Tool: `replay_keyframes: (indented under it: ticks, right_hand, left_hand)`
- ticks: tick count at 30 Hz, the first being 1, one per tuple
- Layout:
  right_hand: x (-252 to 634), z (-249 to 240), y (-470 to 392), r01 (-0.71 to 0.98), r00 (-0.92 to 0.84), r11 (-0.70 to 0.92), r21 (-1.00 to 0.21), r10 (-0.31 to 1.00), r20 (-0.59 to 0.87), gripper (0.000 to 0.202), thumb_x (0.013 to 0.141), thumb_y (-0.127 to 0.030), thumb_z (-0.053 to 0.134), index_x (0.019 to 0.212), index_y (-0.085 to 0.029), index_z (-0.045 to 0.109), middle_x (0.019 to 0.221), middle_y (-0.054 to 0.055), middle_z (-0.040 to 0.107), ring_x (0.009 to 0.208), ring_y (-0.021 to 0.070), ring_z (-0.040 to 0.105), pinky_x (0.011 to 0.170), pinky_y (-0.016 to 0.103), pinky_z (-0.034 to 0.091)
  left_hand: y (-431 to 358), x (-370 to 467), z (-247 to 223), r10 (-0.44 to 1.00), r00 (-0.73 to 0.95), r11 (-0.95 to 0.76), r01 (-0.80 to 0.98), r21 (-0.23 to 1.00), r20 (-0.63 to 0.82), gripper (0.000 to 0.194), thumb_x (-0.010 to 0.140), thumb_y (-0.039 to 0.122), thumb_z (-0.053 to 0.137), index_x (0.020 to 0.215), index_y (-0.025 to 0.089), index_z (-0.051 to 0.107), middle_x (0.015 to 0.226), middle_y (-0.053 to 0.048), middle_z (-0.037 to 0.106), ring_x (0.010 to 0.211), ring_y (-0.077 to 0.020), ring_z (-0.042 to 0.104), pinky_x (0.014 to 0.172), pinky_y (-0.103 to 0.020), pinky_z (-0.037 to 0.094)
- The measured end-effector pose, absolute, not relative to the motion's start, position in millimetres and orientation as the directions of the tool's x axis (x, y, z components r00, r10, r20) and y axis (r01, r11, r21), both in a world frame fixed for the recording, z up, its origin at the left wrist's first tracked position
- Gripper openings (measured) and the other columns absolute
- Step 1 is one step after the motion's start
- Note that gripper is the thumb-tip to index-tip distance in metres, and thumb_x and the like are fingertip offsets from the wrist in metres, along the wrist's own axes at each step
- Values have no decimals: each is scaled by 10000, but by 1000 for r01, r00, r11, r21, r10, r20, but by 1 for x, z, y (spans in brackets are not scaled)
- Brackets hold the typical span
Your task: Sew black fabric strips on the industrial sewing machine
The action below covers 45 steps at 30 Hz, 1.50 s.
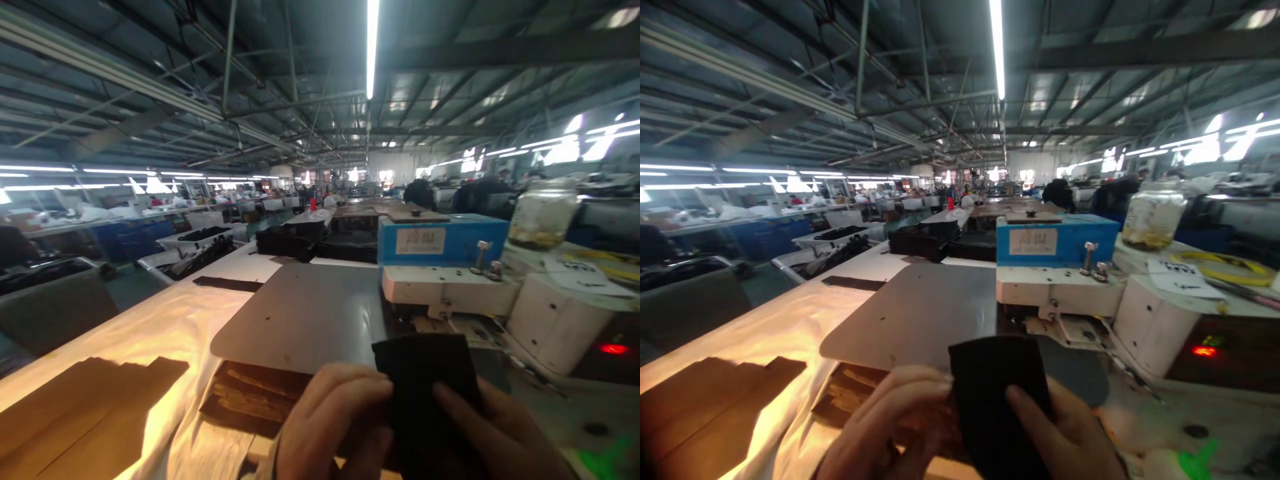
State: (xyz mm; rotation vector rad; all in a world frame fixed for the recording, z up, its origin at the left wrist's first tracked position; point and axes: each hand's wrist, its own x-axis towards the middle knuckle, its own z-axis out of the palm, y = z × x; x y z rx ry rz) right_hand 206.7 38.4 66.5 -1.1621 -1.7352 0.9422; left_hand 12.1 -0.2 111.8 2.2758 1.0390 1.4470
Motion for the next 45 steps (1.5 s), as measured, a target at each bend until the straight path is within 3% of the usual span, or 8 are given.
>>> replay_keyframes:
  ticks: [3, 8, 13, 17, 27, 32, 39, 45]
  right_hand:
    - [209, 75, 71, 266, -217, 137, -954, 973, 79, 425, 743, -456, 475, 1040, -159, 538, 857, 26, 634, 775, 203, 586, 638, 280, 487]
    - [203, 47, 115, 429, -261, 299, -852, 944, 201, 329, 734, -434, 470, 880, -165, 591, 825, 36, 634, 784, 206, 578, 675, 287, 457]
    - [202, 38, 119, 574, -279, 341, -745, 936, 214, 219, 739, -374, 486, 804, -183, 572, 763, 28, 624, 732, 196, 576, 646, 292, 442]
    - [206, 34, 124, 638, -200, 341, -691, 939, 279, 255, 738, -377, 486, 851, -158, 551, 798, 58, 614, 758, 205, 571, 670, 317, 442]
    - [209, 30, 125, 570, -238, 470, -674, 879, 412, 353, 787, -289, 411, 1111, -165, 476, 1050, 60, 561, 927, 170, 530, 799, 298, 431]
    - [207, 27, 122, 656, -341, 615, -439, 759, 554, 352, 833, -222, 334, 1161, -143, 434, 1047, 80, 546, 968, 156, 498, 834, 271, 410]
    - [200, 21, 118, 826, -503, 553, 110, 636, 585, 392, 804, -76, 299, 1161, -102, 457, 686, 62, 537, 592, 151, 524, 506, 234, 433]
    - [195, 21, 121, 821, -556, 515, 248, 621, 552, 385, 776, -50, 353, 1140, -91, 470, 676, 62, 529, 554, 150, 501, 421, 240, 387]
  left_hand:
    - [33, 10, 115, 681, 195, -671, 551, 496, 706, 293, 763, 148, 459, 1049, 202, 483, 1029, -63, 519, 958, -173, 479, 834, -290, 404]
    - [113, 22, 80, 805, 255, -569, 586, 577, 536, 312, 732, 244, 488, 1033, 163, 505, 1030, -79, 534, 964, -197, 472, 852, -347, 382]
    - [159, 44, 50, 898, 399, -327, 327, 887, 184, 310, 707, 346, 511, 925, 136, 580, 829, -49, 616, 763, -155, 554, 686, -254, 439]
    - [171, 51, 36, 920, 388, -140, 185, 973, 59, 299, 633, 379, 563, 767, 114, 597, 644, -14, 591, 571, -108, 519, 537, -212, 407]
    - [174, 48, 35, 951, 309, -62, 181, 982, 3, 222, 626, 328, 551, 719, 137, 617, 597, 9, 579, 561, -106, 511, 550, -215, 394]
    - [178, 48, 32, 951, 309, -16, 121, 993, -22, 180, 596, 289, 562, 674, 140, 624, 577, 11, 578, 555, -106, 509, 557, -221, 397]
    - [181, 47, 36, 935, 350, 27, 93, 995, -58, 173, 545, 288, 548, 617, 137, 593, 525, 13, 553, 504, -110, 492, 568, -253, 406]
    - [182, 43, 44, 921, 389, -70, 153, 986, 5, 123, 545, 249, 551, 585, 143, 600, 646, -3, 595, 691, -137, 525, 713, -239, 394]
